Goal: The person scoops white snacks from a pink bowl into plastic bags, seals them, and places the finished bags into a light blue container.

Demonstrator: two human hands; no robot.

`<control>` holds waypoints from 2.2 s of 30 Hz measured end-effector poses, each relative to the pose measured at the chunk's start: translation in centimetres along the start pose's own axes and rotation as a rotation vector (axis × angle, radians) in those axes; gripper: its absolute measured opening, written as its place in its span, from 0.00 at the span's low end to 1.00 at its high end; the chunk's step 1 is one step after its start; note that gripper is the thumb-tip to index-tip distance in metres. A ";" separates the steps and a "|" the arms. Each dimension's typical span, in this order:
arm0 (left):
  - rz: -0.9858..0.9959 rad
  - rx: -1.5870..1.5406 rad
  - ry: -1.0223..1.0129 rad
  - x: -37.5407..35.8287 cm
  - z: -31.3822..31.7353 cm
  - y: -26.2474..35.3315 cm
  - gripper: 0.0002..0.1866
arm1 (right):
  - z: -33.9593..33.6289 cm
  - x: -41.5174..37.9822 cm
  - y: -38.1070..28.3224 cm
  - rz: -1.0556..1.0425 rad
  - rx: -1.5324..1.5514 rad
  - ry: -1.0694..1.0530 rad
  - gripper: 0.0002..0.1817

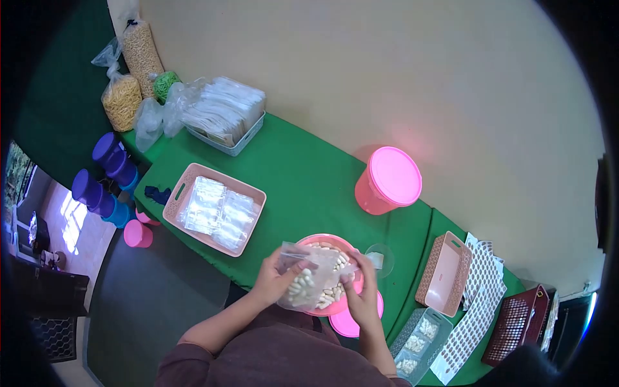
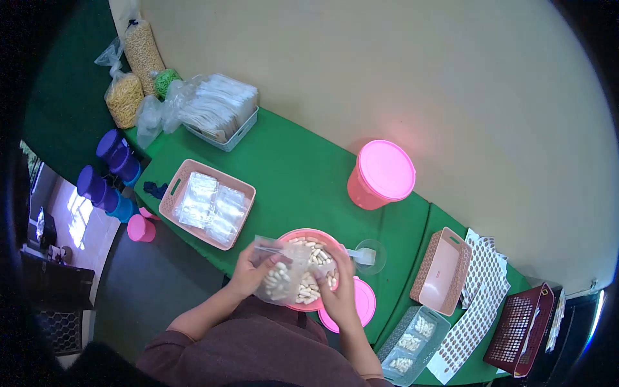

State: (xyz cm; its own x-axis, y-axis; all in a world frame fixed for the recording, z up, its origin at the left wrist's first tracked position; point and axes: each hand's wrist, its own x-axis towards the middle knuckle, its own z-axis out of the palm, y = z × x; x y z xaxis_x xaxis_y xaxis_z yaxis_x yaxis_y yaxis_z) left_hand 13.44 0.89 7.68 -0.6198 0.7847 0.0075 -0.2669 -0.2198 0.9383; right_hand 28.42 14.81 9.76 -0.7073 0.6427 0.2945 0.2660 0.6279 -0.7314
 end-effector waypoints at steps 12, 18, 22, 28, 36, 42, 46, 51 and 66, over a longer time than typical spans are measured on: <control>-0.016 0.268 -0.018 -1.1 1.6 0.3 0.09 | 2.7 -1.5 -1.4 0.386 0.830 -0.093 0.08; -0.081 0.239 -0.176 0.4 0.2 0.9 0.18 | 0.3 -2.1 1.0 0.273 0.671 -0.080 0.12; 0.103 0.667 0.138 3.1 -4.3 1.0 0.17 | -6.6 -1.8 4.4 0.289 0.392 0.524 0.15; -0.201 1.387 0.446 4.4 -20.2 -11.6 0.33 | -20.1 -6.8 12.1 0.656 -0.321 0.595 0.21; -0.292 1.458 0.654 4.6 -17.9 -9.9 0.30 | -16.7 -9.6 12.7 0.941 -0.616 0.265 0.30; 0.247 0.806 0.518 4.9 -12.8 -2.8 0.07 | -12.4 -6.7 10.2 0.606 -0.195 0.194 0.23; 0.010 0.328 0.111 2.5 -5.2 0.9 0.08 | -7.5 -3.0 4.6 0.342 0.304 0.046 0.23; 0.100 0.528 -0.174 -0.4 2.1 1.5 0.11 | -1.5 -2.1 1.4 0.041 0.403 -0.209 0.13; -0.038 0.172 0.050 -0.8 0.4 -1.2 0.13 | 2.0 -4.0 0.9 0.191 0.393 0.134 0.13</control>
State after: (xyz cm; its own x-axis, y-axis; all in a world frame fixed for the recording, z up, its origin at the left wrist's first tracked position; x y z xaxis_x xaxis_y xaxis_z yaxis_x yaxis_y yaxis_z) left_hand 14.55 0.80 6.74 -0.6492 0.7595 -0.0420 -0.1632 -0.0852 0.9829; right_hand 30.17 11.87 6.71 -0.5716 0.7982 0.1901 0.0964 0.2954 -0.9505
